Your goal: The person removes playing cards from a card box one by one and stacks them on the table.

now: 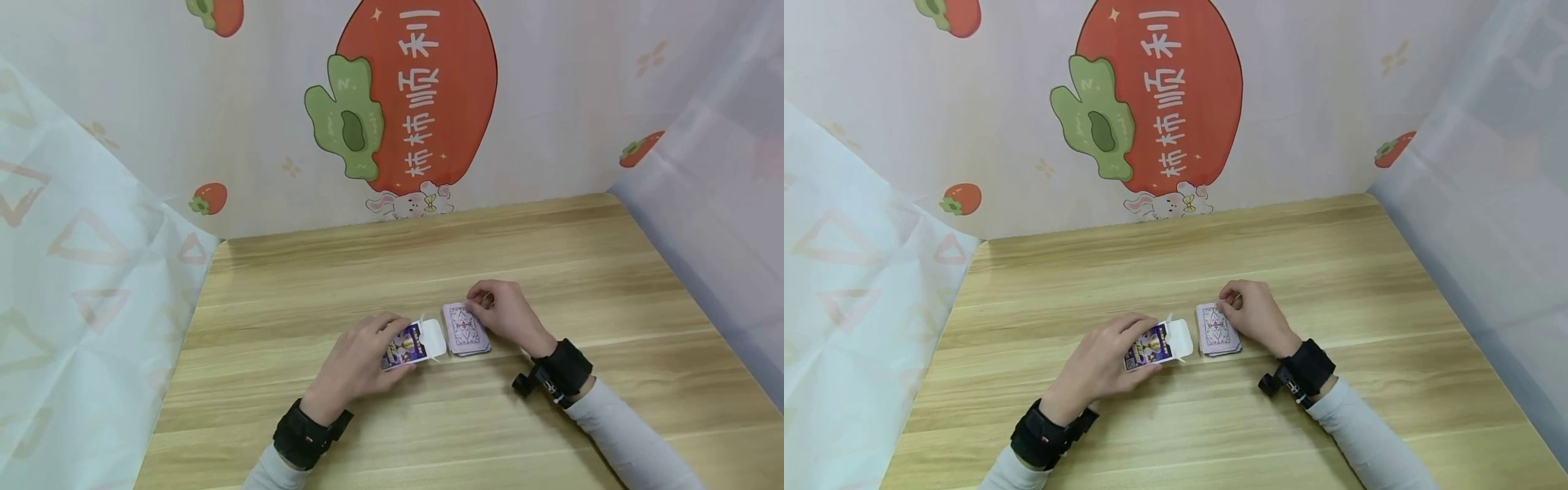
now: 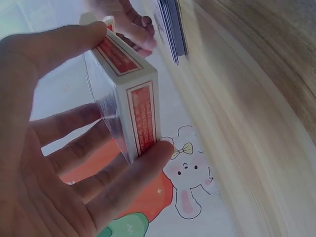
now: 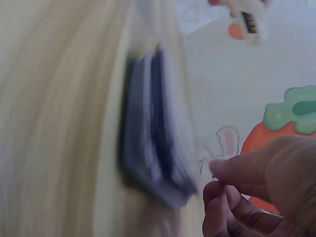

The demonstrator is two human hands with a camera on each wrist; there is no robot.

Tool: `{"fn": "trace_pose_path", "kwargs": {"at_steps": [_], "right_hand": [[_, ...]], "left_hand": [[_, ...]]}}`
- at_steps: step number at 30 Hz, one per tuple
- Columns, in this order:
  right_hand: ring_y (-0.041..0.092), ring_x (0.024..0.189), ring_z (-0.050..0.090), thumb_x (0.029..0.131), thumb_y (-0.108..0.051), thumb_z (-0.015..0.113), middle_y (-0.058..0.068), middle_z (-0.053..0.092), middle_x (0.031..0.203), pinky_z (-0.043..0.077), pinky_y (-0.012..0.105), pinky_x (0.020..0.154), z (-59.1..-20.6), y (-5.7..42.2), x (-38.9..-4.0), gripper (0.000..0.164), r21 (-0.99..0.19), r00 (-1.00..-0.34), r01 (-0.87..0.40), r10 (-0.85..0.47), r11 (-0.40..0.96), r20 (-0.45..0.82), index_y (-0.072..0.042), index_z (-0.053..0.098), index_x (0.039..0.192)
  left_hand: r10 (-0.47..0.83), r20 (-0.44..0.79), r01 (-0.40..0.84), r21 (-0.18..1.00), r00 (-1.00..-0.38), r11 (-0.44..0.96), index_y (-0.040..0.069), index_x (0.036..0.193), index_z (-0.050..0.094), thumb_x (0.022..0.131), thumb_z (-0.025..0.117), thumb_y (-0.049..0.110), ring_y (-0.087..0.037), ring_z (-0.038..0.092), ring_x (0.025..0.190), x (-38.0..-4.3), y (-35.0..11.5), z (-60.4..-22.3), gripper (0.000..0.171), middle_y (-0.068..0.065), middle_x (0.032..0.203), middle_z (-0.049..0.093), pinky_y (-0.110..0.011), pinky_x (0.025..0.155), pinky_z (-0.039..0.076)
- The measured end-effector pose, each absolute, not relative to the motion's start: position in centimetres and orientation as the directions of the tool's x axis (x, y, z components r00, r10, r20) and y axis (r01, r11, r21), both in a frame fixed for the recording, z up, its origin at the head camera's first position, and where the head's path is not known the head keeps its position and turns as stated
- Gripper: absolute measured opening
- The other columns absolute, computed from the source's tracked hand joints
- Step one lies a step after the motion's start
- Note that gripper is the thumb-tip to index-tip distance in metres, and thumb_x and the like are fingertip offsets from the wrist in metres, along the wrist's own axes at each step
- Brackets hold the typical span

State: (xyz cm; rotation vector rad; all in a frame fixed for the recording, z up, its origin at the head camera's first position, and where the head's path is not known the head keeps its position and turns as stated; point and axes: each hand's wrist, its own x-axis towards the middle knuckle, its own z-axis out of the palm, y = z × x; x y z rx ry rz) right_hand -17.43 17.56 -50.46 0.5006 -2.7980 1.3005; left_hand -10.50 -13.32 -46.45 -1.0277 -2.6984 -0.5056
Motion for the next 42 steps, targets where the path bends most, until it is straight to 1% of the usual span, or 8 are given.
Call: {"fn": "trace_pose_path", "kwargs": {"at_steps": [6,12,17,24,28,32,36,42], "right_hand": [[0.017,0.087,0.075,0.1,-0.015,0.075,0.008,0.079,0.103,0.061,0.027,0.078,-49.4,16.5,-16.2,0.013,-0.855,-0.926,-0.28,-0.357,0.437,0.121,-0.006,0.079,0.109],[0.023,0.093,0.077,0.106,-0.031,0.068,0.006,0.076,0.108,0.063,0.035,0.079,-48.6,14.7,-14.5,0.022,-0.948,-0.867,-0.122,-0.497,0.293,-0.042,-0.012,0.076,0.111],[0.022,0.096,0.074,0.105,-0.022,0.07,0.007,0.072,0.108,0.062,0.032,0.082,-48.7,13.7,-14.0,0.012,-0.966,-0.825,-0.092,-0.561,0.243,-0.063,-0.011,0.073,0.102],[0.02,0.088,0.073,0.101,-0.015,0.074,0.007,0.071,0.101,0.061,0.029,0.075,-48.6,13.6,-13.8,0.008,-0.961,-0.814,-0.129,-0.579,0.245,-0.038,-0.01,0.072,0.095],[0.02,0.088,0.073,0.101,-0.016,0.074,0.012,0.07,0.103,0.062,0.033,0.073,-48.5,13.7,-13.8,0.012,-0.965,-0.838,-0.067,-0.539,0.253,-0.083,-0.005,0.073,0.096],[0.022,0.092,0.076,0.102,-0.017,0.074,0.015,0.068,0.112,0.065,0.041,0.075,-48.6,13.7,-13.7,0.016,-0.976,-0.855,0.027,-0.501,0.217,-0.135,-0.001,0.073,0.1],[0.025,0.094,0.077,0.102,-0.016,0.073,0.017,0.067,0.115,0.065,0.047,0.08,-48.7,13.5,-13.7,0.015,-0.983,-0.846,0.05,-0.515,0.176,-0.135,-0.001,0.073,0.102],[0.026,0.095,0.076,0.102,-0.011,0.07,0.016,0.067,0.113,0.065,0.049,0.082,-48.8,13.1,-13.4,0.011,-0.986,-0.835,0.077,-0.531,0.145,-0.143,-0.001,0.072,0.102]], "left_hand": [[0.63,0.297,0.695,0.253,-0.718,0.673,0.013,0.141,0.067,0.081,0.091,0.042,-0.021,0.068,0.114,-10.3,-13.1,-46.5,0.071,-0.003,0.131,0.067,-0.036,0.09,0.061],[0.674,0.302,0.739,0.264,-0.674,0.62,0.013,0.141,0.066,0.082,0.092,0.036,-0.021,0.066,0.12,-10.0,-12.9,-46.6,0.068,-0.004,0.134,0.067,-0.036,0.093,0.061],[0.71,0.291,0.767,0.269,-0.642,0.583,0.014,0.142,0.065,0.084,0.09,0.029,-0.022,0.062,0.129,-9.9,-12.9,-46.4,0.065,-0.003,0.137,0.065,-0.037,0.104,0.057],[0.726,0.285,0.78,0.254,-0.626,0.572,0.012,0.143,0.064,0.084,0.088,0.022,-0.024,0.058,0.134,-10.1,-12.9,-46.5,0.064,-0.003,0.14,0.063,-0.036,0.108,0.055],[0.68,0.304,0.744,0.235,-0.668,0.626,0.011,0.146,0.061,0.082,0.086,0.027,-0.03,0.056,0.138,-10.1,-12.8,-46.6,0.07,-0.007,0.148,0.06,-0.044,0.112,0.052],[0.586,0.308,0.658,0.239,-0.749,0.714,0.011,0.152,0.055,0.084,0.082,0.048,-0.035,0.054,0.139,-10.1,-12.6,-46.6,0.082,-0.01,0.158,0.053,-0.05,0.106,0.056],[0.517,0.297,0.587,0.24,-0.803,0.773,0.011,0.156,0.05,0.086,0.077,0.064,-0.034,0.054,0.139,-10.0,-12.6,-46.6,0.092,-0.011,0.161,0.049,-0.05,0.102,0.058],[0.477,0.324,0.563,0.267,-0.817,0.782,0.007,0.153,0.05,0.082,0.081,0.058,-0.032,0.059,0.132,-10.1,-12.7,-46.7,0.093,-0.013,0.152,0.055,-0.047,0.103,0.057]]}}
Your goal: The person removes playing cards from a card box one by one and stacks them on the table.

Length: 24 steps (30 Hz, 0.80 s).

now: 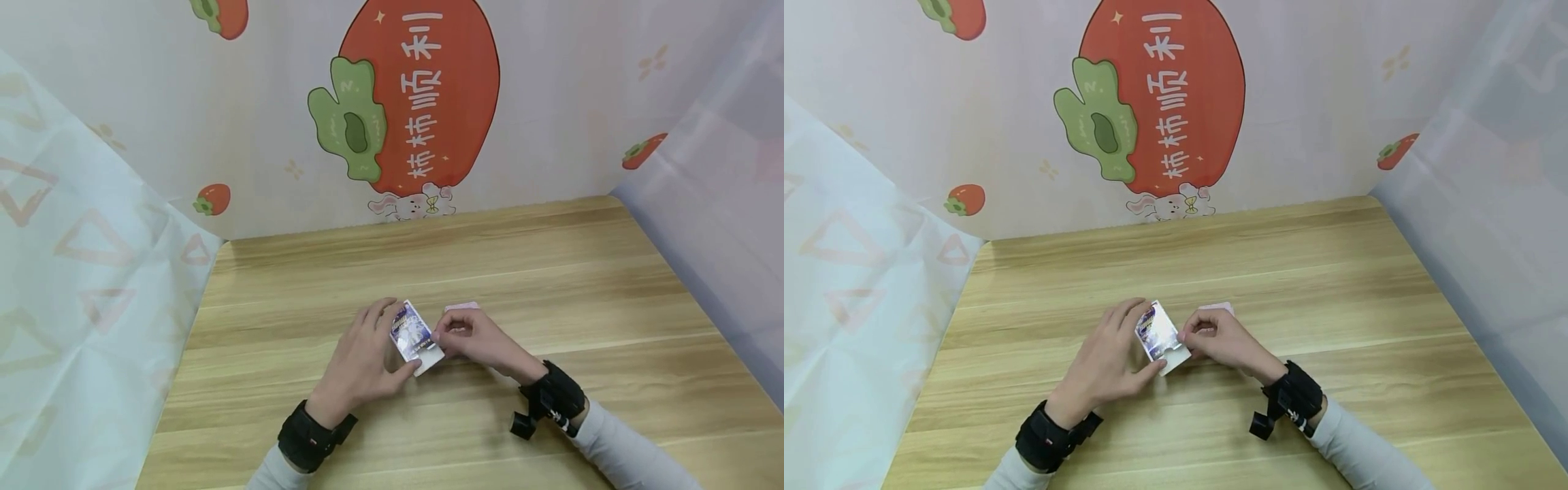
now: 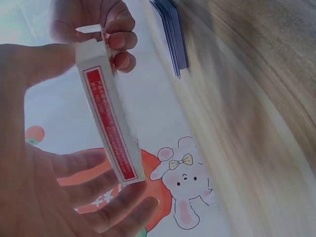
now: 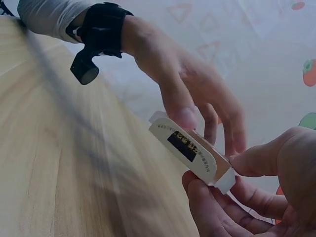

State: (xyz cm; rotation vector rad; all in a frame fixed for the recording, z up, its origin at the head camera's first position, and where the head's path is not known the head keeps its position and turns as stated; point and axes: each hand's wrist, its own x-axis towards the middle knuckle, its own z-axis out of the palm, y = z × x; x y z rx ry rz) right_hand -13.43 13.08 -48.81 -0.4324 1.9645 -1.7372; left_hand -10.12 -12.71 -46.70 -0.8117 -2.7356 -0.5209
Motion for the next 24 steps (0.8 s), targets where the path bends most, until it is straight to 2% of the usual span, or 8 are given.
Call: {"fn": "trace_pose_path", "kwargs": {"at_steps": [4,9,13,16,24], "right_hand": [[0.028,0.096,0.077,0.103,-0.011,0.069,0.016,0.066,0.113,0.065,0.052,0.084,-48.8,12.9,-13.3,0.011,-0.986,-0.834,0.087,-0.53,0.145,-0.152,0.0,0.071,0.101],[0.038,0.091,0.076,0.103,-0.012,0.07,0.022,0.07,0.108,0.065,0.045,0.077,-48.0,13.5,-13.8,0.016,-0.976,-0.876,-0.028,-0.475,0.214,-0.079,0.004,0.071,0.104],[0.029,0.09,0.076,0.104,-0.021,0.071,0.019,0.077,0.106,0.062,0.035,0.075,-47.3,14.4,-14.4,0.021,-0.942,-0.92,-0.1,-0.391,0.319,-0.034,0.0,0.074,0.106],[0.024,0.091,0.075,0.104,-0.023,0.071,0.016,0.078,0.107,0.058,0.032,0.076,-47.0,14.9,-14.8,0.021,-0.925,-0.93,-0.121,-0.366,0.36,-0.021,-0.002,0.075,0.107],[0.031,0.09,0.075,0.104,-0.019,0.07,0.02,0.077,0.108,0.057,0.03,0.071,-47.1,15.1,-15.1,0.02,-0.928,-0.929,-0.138,-0.371,0.345,0.0,0.0,0.074,0.106]], "left_hand": [[0.476,0.31,0.56,0.302,-0.823,0.771,0.005,0.151,0.051,0.082,0.083,0.049,-0.031,0.058,0.131,-10.2,-12.9,-46.7,0.088,-0.011,0.15,0.057,-0.047,0.106,0.056],[0.486,0.289,0.563,0.336,-0.825,0.755,0.005,0.154,0.048,0.081,0.082,0.042,-0.033,0.057,0.135,-10.6,-13.2,-47.3,0.089,-0.013,0.151,0.057,-0.048,0.111,0.052],[0.504,0.225,0.552,0.366,-0.834,0.749,0.005,0.157,0.045,0.082,0.082,0.036,-0.033,0.054,0.139,-11.0,-13.5,-48.1,0.089,-0.014,0.153,0.056,-0.048,0.114,0.05],[0.515,0.169,0.537,0.39,-0.84,0.748,0.005,0.159,0.042,0.084,0.082,0.033,-0.034,0.052,0.141,-11.3,-13.6,-48.8,0.089,-0.015,0.154,0.055,-0.048,0.116,0.048],[0.524,0.092,0.514,0.392,-0.847,0.763,0.002,0.159,0.043,0.089,0.078,0.026,-0.038,0.046,0.148,-11.5,-13.8,-49.8,0.082,-0.019,0.161,0.048,-0.05,0.121,0.042]]}}
